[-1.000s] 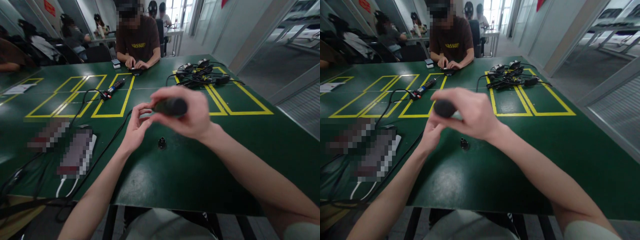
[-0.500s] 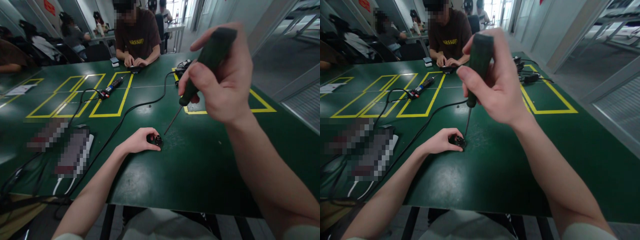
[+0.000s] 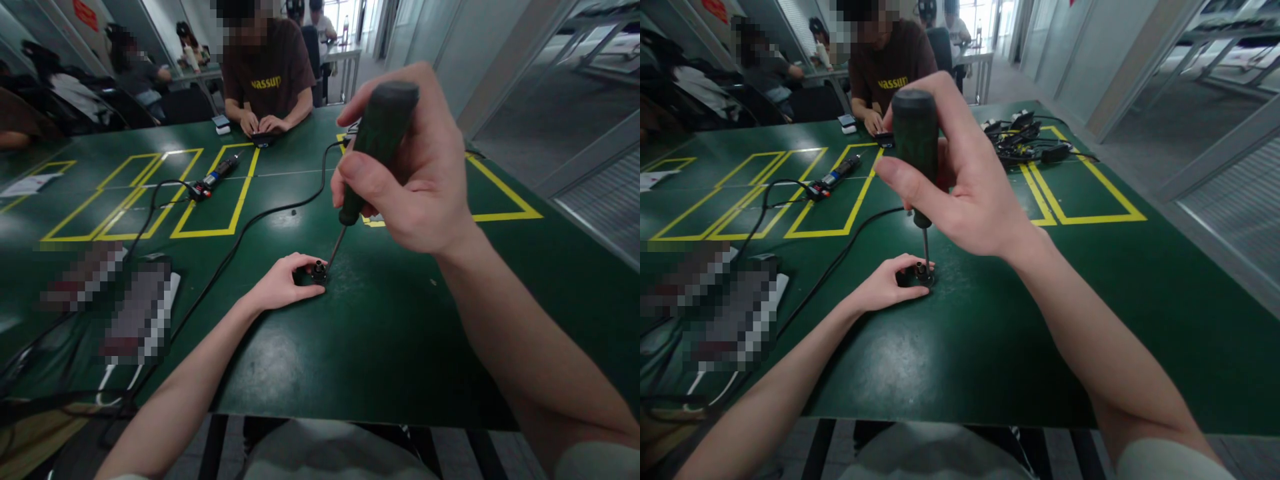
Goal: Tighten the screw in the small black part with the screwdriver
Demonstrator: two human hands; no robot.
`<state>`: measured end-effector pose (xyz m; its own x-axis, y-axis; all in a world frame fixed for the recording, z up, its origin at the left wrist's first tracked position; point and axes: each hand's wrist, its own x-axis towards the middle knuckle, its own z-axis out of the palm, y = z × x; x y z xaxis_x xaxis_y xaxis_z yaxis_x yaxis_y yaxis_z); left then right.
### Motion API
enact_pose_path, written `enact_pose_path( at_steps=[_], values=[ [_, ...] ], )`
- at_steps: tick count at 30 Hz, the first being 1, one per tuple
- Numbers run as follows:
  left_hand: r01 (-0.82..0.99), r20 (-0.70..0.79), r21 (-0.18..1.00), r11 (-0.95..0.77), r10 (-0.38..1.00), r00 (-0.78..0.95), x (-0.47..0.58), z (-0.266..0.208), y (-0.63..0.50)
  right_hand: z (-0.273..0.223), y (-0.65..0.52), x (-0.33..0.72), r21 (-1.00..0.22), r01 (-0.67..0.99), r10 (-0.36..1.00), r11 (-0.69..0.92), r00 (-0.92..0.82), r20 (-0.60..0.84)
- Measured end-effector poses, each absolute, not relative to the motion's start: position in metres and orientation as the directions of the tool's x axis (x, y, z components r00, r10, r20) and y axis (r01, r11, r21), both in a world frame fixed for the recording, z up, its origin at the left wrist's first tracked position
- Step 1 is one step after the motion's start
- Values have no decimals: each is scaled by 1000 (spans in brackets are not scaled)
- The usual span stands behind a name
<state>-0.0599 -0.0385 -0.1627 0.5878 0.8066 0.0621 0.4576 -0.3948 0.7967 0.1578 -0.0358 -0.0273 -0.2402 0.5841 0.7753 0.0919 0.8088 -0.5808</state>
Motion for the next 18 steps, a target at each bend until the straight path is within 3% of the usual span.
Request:
enact_pose_path(
  at_steps=[18],
  values=[
    [454,49,813,-363,821,569,-56,-163,-38,-32,-33,156,-553,212,592,806,-279,756]
  ],
)
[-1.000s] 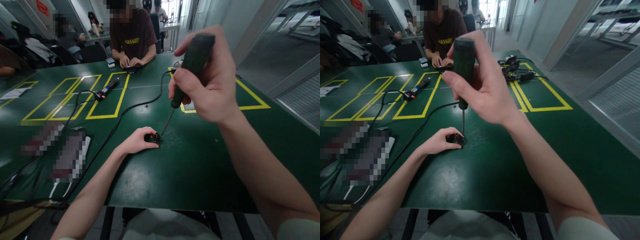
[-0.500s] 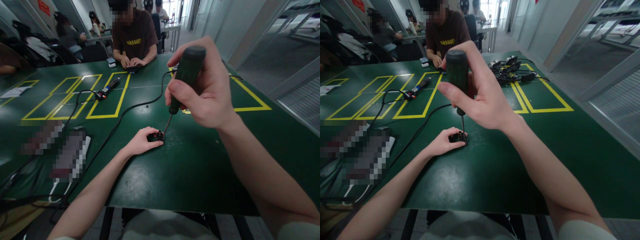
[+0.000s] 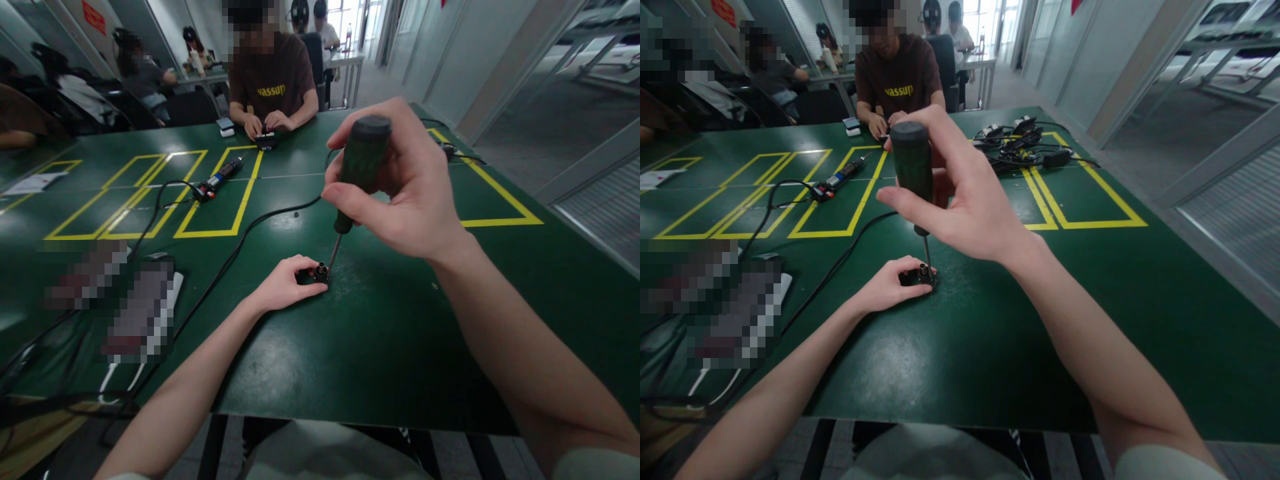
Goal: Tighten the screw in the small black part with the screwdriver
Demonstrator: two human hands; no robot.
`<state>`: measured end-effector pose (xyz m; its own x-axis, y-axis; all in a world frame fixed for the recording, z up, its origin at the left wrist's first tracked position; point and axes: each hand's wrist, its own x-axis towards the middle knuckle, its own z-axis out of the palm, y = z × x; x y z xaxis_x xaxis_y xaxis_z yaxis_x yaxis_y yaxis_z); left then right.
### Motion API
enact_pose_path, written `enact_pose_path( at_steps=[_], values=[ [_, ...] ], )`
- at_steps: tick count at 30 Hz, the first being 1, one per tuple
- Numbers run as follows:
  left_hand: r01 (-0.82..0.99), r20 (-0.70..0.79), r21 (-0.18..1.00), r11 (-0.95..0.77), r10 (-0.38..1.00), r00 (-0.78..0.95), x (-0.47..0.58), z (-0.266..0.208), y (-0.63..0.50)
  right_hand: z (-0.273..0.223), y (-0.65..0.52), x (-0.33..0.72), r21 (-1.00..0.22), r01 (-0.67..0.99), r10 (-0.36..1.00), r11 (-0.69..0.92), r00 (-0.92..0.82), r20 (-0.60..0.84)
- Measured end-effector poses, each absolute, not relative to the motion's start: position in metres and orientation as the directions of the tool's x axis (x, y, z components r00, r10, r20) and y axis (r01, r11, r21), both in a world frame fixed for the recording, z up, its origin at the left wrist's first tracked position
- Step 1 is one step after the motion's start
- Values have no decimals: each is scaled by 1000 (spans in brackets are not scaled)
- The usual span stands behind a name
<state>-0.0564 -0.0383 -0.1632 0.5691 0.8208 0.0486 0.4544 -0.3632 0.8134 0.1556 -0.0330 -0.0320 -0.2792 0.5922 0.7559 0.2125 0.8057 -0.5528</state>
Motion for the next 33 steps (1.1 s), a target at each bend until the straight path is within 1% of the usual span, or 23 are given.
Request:
enact_pose_path(
  at_steps=[7,11,18,20,23,26,29,31,33],
  values=[
    [446,52,816,-368,814,578,-57,-164,-38,-30,-37,157,-484,232,531,844,-233,815],
    [433,67,818,-380,809,584,-57,-165,-38,-34,-38,156,-484,253,540,838,-258,801],
    [317,118,862,-396,764,634,-54,-164,-41,-34,-35,157,-435,283,509,855,-294,809],
    [328,94,865,-379,766,636,-54,-164,-41,-34,-35,157,-416,282,489,865,-281,826],
    [373,39,874,-312,809,587,-54,-165,-41,-32,-35,157,-426,256,486,868,-260,834],
    [399,6,882,-250,853,522,-53,-163,-41,-32,-34,157,-441,174,473,880,-251,845],
    [425,-4,870,-249,858,513,-52,-159,-42,-32,-30,157,-433,103,445,895,-254,859],
    [434,-4,863,-259,855,518,-51,-158,-42,-32,-28,158,-412,115,427,904,-235,873],
    [439,6,857,-269,857,515,-51,-158,-43,-32,-28,158,-391,183,424,902,-194,885]
  ],
)
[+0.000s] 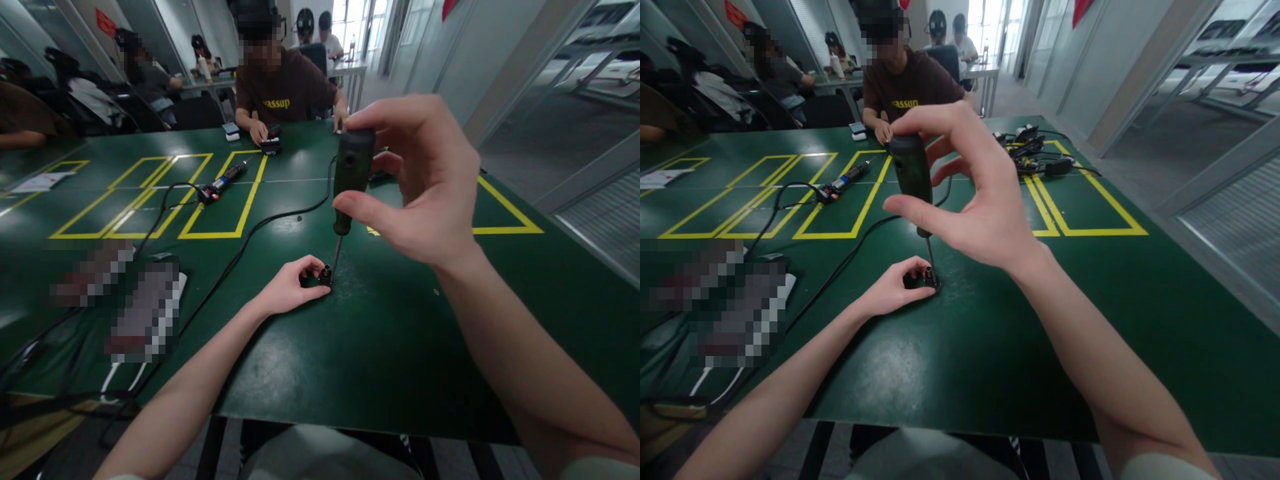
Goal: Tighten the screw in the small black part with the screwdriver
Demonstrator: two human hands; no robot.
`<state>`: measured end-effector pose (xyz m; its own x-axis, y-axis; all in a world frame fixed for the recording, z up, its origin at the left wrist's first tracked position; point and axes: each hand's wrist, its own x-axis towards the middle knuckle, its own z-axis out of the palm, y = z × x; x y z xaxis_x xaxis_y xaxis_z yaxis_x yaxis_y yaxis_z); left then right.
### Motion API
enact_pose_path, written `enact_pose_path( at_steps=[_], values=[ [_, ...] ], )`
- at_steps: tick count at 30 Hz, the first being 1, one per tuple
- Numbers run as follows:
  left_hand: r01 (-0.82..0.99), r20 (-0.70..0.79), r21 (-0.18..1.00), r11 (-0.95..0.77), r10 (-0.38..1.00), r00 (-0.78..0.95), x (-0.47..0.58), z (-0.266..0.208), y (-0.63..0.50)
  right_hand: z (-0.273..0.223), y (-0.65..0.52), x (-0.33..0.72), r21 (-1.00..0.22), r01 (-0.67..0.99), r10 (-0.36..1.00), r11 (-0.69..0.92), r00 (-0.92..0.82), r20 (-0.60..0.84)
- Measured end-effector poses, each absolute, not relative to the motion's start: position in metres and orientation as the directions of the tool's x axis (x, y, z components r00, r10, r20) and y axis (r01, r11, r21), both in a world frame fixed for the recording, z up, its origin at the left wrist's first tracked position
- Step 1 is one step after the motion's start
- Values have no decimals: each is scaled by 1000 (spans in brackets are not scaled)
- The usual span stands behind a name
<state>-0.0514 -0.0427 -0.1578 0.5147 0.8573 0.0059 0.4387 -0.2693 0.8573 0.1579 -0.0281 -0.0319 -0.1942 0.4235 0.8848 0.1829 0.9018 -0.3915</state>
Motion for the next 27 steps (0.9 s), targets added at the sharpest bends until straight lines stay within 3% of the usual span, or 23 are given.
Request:
enact_pose_path(
  at_steps=[3,8,12,19,27],
  values=[
    [439,15,856,-273,863,506,-52,-161,-43,-31,-30,158,-390,262,442,883,-177,880],
    [420,25,867,-268,865,501,-52,-166,-42,-32,-30,157,-352,178,384,919,-196,902],
    [414,28,871,-265,867,498,-51,-165,-42,-31,-30,157,-336,262,389,905,-187,902],
    [411,30,873,-262,870,491,-50,-164,-43,-30,-35,157,-376,159,406,913,-243,881],
    [430,29,860,-273,869,494,-50,-162,-43,-28,-38,158,-426,283,499,859,-282,819]
  ],
)
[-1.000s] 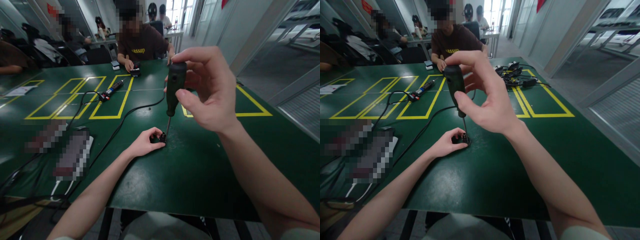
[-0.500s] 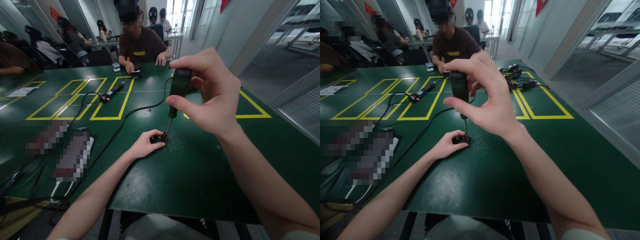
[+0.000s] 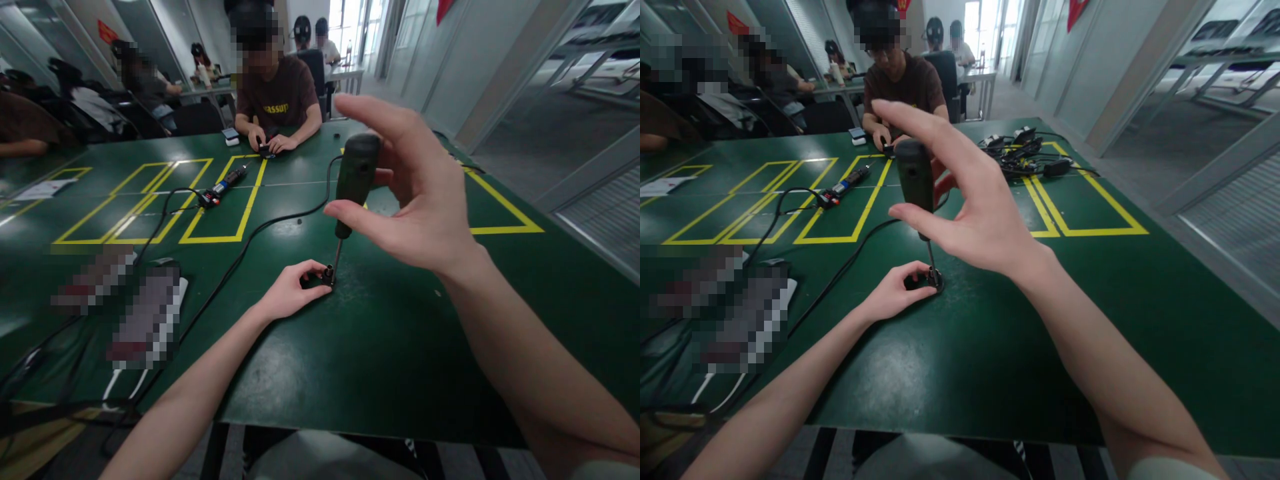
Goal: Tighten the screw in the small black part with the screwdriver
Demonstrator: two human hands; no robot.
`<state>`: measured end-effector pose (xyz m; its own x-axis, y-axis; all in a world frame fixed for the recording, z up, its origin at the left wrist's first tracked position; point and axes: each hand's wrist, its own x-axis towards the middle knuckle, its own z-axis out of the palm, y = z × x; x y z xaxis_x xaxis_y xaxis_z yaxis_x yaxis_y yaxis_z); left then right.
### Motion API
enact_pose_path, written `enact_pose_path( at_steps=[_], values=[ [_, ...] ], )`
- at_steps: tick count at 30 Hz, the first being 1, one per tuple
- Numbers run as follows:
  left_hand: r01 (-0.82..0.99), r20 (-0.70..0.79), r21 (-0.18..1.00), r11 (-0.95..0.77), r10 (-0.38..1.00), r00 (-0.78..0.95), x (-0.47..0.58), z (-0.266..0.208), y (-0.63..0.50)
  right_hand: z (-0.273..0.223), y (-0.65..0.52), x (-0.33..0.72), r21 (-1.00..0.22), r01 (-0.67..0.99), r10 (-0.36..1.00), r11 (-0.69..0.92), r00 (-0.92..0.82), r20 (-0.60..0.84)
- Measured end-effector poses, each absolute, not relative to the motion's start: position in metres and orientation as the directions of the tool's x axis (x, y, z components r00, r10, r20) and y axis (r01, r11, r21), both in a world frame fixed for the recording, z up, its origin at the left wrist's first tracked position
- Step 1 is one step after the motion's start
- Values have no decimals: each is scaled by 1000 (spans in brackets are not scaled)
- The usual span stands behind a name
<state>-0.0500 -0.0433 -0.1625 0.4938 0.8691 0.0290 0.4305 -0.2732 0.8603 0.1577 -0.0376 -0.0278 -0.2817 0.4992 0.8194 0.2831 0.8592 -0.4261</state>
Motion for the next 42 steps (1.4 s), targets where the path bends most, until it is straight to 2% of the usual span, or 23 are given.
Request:
enact_pose_path(
  at_steps=[6,10,14,19,24,33,42],
  values=[
    [410,36,872,-268,871,491,-50,-165,-42,-28,-39,159,-491,225,540,842,-377,753],
    [410,54,866,-286,869,492,-50,-166,-43,-28,-37,161,-440,310,537,843,-436,722],
    [430,63,847,-311,863,501,-51,-168,-43,-31,-35,165,-393,314,502,864,-488,714],
    [431,115,826,-364,856,504,-51,-174,-44,-32,-34,163,-401,321,512,858,-473,717],
    [438,148,805,-401,850,506,-50,-178,-45,-29,-35,163,-344,361,479,867,-408,778],
    [452,177,769,-452,830,528,-52,-178,-45,-26,-45,164,-357,441,544,824,-435,718],
    [572,272,570,-590,792,546,-49,-181,-42,-22,-46,166,-223,555,501,802,-419,757]
  ],
)
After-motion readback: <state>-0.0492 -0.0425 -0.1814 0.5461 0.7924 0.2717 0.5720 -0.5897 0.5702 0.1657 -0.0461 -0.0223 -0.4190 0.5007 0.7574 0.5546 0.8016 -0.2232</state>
